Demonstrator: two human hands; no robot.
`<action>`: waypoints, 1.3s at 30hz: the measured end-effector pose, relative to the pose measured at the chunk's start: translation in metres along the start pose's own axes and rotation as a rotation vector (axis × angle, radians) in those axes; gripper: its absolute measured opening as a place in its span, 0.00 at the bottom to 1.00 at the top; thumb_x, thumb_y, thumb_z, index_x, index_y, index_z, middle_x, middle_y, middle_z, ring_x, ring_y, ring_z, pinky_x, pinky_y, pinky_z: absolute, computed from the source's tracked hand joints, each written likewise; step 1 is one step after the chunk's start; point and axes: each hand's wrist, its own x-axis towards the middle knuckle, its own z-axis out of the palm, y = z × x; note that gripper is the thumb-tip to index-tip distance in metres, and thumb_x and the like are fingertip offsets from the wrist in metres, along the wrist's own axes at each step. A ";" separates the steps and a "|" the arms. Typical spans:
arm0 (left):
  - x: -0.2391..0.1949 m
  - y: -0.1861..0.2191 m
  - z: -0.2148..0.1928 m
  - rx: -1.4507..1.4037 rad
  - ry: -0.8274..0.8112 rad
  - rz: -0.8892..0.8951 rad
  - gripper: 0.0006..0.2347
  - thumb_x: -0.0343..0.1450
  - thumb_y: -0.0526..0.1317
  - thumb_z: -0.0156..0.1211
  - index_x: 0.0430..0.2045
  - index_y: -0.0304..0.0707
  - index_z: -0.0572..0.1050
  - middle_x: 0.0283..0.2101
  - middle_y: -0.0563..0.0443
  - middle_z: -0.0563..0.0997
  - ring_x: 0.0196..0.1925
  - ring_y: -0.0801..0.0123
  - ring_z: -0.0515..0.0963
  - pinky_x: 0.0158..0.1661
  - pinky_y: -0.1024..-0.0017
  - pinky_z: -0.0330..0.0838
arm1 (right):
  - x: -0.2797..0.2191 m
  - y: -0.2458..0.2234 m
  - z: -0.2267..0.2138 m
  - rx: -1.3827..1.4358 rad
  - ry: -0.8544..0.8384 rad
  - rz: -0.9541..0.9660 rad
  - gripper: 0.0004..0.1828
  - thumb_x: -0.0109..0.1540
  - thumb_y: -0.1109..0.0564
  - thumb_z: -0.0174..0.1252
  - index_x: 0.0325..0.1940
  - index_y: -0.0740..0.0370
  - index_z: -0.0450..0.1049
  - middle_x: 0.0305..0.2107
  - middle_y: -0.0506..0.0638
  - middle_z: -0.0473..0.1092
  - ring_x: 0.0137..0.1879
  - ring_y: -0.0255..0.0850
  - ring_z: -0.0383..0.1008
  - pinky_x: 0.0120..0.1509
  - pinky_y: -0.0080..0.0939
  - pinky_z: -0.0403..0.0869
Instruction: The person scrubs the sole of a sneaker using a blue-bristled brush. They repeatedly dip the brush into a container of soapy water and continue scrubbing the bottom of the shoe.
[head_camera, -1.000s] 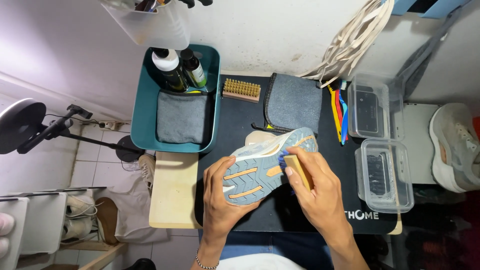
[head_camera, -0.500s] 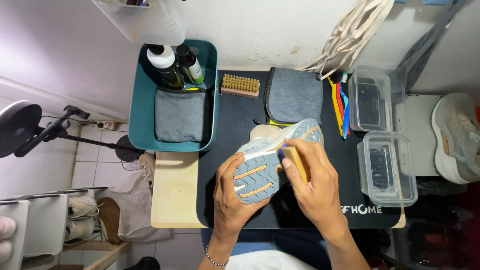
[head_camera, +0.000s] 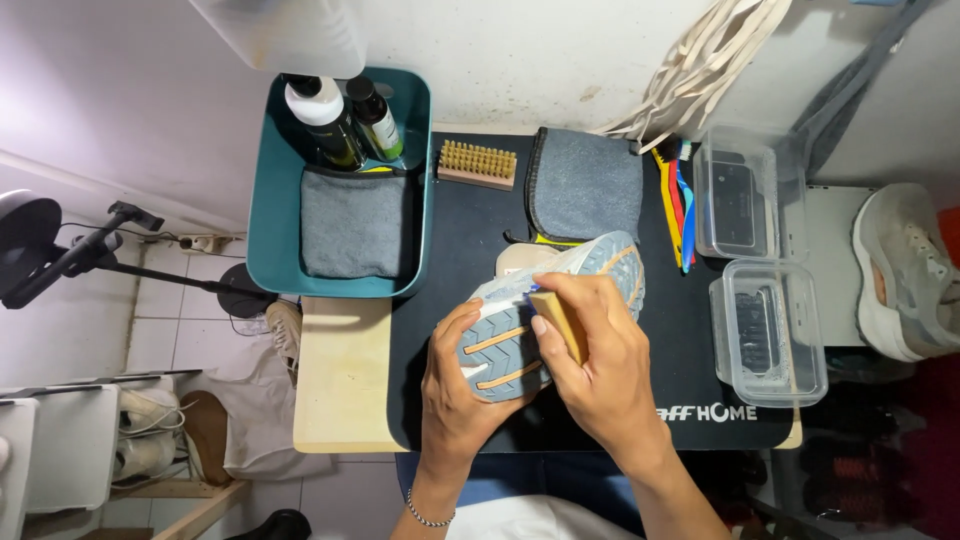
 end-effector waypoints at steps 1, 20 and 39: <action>0.000 -0.001 -0.002 0.001 0.002 -0.002 0.35 0.62 0.47 0.80 0.56 0.30 0.62 0.57 0.37 0.75 0.59 0.51 0.81 0.61 0.61 0.79 | -0.005 0.000 -0.003 0.001 -0.003 -0.001 0.17 0.67 0.53 0.52 0.60 0.54 0.70 0.45 0.52 0.71 0.49 0.44 0.74 0.52 0.42 0.72; -0.004 0.003 -0.010 -0.082 -0.097 -0.170 0.19 0.73 0.39 0.57 0.58 0.35 0.63 0.61 0.38 0.75 0.63 0.51 0.79 0.61 0.59 0.75 | -0.032 -0.019 -0.004 -0.336 -0.182 -0.479 0.18 0.70 0.45 0.45 0.62 0.48 0.68 0.60 0.55 0.66 0.64 0.51 0.68 0.73 0.72 0.58; 0.000 0.000 -0.003 -0.034 -0.071 -0.074 0.38 0.58 0.51 0.82 0.57 0.35 0.63 0.58 0.40 0.76 0.61 0.54 0.80 0.61 0.63 0.77 | -0.016 0.020 -0.020 -0.233 0.123 -0.189 0.11 0.55 0.48 0.65 0.37 0.54 0.80 0.34 0.47 0.70 0.42 0.45 0.66 0.46 0.43 0.69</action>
